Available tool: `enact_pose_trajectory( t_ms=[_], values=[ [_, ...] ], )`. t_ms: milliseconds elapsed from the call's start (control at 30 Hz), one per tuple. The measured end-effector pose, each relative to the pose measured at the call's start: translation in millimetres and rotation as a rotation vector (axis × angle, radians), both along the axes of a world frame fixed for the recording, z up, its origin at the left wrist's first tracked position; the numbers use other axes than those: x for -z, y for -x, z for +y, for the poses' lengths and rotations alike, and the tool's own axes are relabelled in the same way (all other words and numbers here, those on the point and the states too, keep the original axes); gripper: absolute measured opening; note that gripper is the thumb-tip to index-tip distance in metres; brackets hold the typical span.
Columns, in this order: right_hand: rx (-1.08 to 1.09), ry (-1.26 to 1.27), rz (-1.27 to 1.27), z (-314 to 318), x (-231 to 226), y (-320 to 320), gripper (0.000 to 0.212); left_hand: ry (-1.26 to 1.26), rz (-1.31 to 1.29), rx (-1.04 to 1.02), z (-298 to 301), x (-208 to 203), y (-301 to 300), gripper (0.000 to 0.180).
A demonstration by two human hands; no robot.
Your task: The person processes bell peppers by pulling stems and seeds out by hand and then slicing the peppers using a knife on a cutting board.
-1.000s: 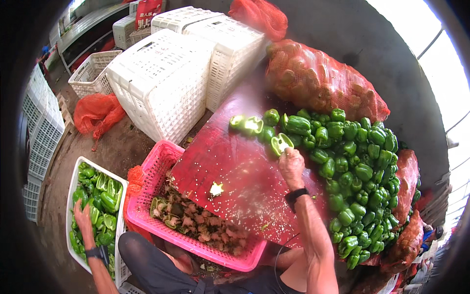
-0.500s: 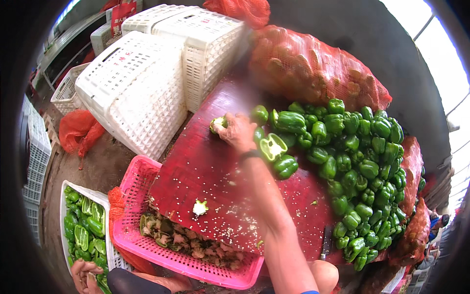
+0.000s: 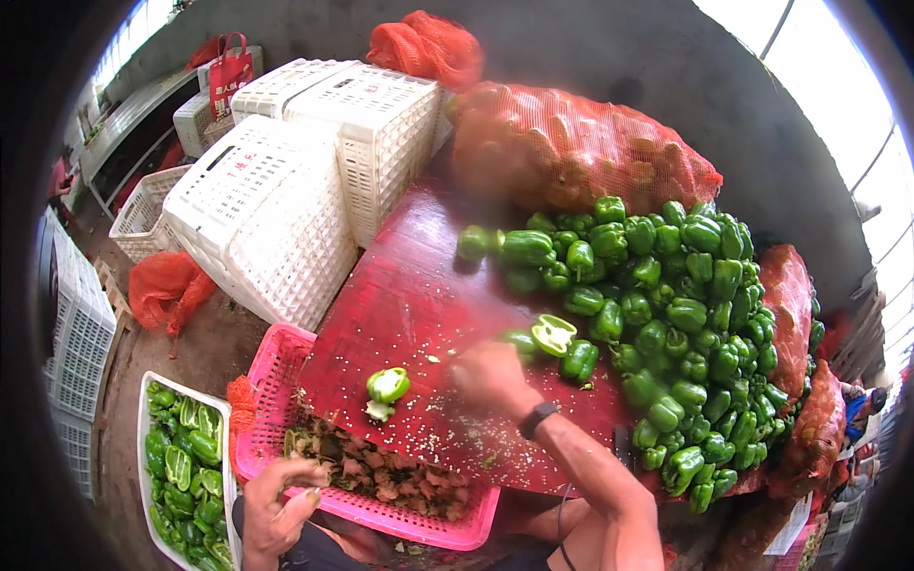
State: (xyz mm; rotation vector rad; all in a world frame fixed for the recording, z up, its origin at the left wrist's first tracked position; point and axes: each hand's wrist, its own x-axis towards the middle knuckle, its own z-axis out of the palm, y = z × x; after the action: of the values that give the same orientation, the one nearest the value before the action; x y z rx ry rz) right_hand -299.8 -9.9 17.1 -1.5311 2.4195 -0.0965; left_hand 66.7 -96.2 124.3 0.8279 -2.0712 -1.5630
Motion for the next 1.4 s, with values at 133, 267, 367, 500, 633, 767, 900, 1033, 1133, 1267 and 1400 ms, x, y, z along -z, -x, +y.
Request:
enact_pose_trajectory(
  t_ms=[133, 267, 367, 500, 633, 767, 900, 1033, 1133, 1267, 1400],
  values=[
    [-0.029, 0.577, 0.208, 14, 5, 58, 0.003, -0.162, -0.094, 0.055, -7, 47, 22, 0.036],
    [0.298, 0.541, 0.352, 30, 9, 112, 0.011, -0.146, -0.334, 0.037, -9, 82, 31, 0.047],
    [0.251, 0.455, 0.408, 54, 26, 135, 0.006, -0.178, -0.272, 0.058, -8, 106, 42, 0.052],
    [0.175, 0.302, 0.367, 75, 39, 118, 0.014, -0.122, -0.308, 0.085, -12, 110, 55, 0.043],
    [0.168, 0.276, 0.314, 86, 45, 88, 0.012, -0.157, -0.286, -0.022, -25, 114, 51, 0.028],
    [0.309, 0.304, -0.021, 105, 29, 78, 0.023, -0.271, -0.165, -0.157, -23, 96, 61, 0.023],
    [0.353, 0.449, -0.165, 120, 29, 78, 0.017, -0.358, -0.040, -0.165, -13, 97, 56, 0.021],
    [0.231, 0.435, 0.093, 129, 44, 64, 0.015, -0.257, -0.017, -0.144, 0, 83, 45, 0.020],
    [0.236, 0.223, 0.016, 133, 64, 61, 0.045, -0.079, -0.038, -0.087, 10, 87, 40, 0.022],
    [0.590, 0.352, -0.535, 122, 73, 32, 0.053, -0.066, -0.056, -0.054, 29, 88, 32, 0.022],
    [0.756, 0.556, -0.541, 134, 74, 24, 0.038, -0.352, -0.026, -0.004, 53, 70, 42, 0.021]
  ],
)
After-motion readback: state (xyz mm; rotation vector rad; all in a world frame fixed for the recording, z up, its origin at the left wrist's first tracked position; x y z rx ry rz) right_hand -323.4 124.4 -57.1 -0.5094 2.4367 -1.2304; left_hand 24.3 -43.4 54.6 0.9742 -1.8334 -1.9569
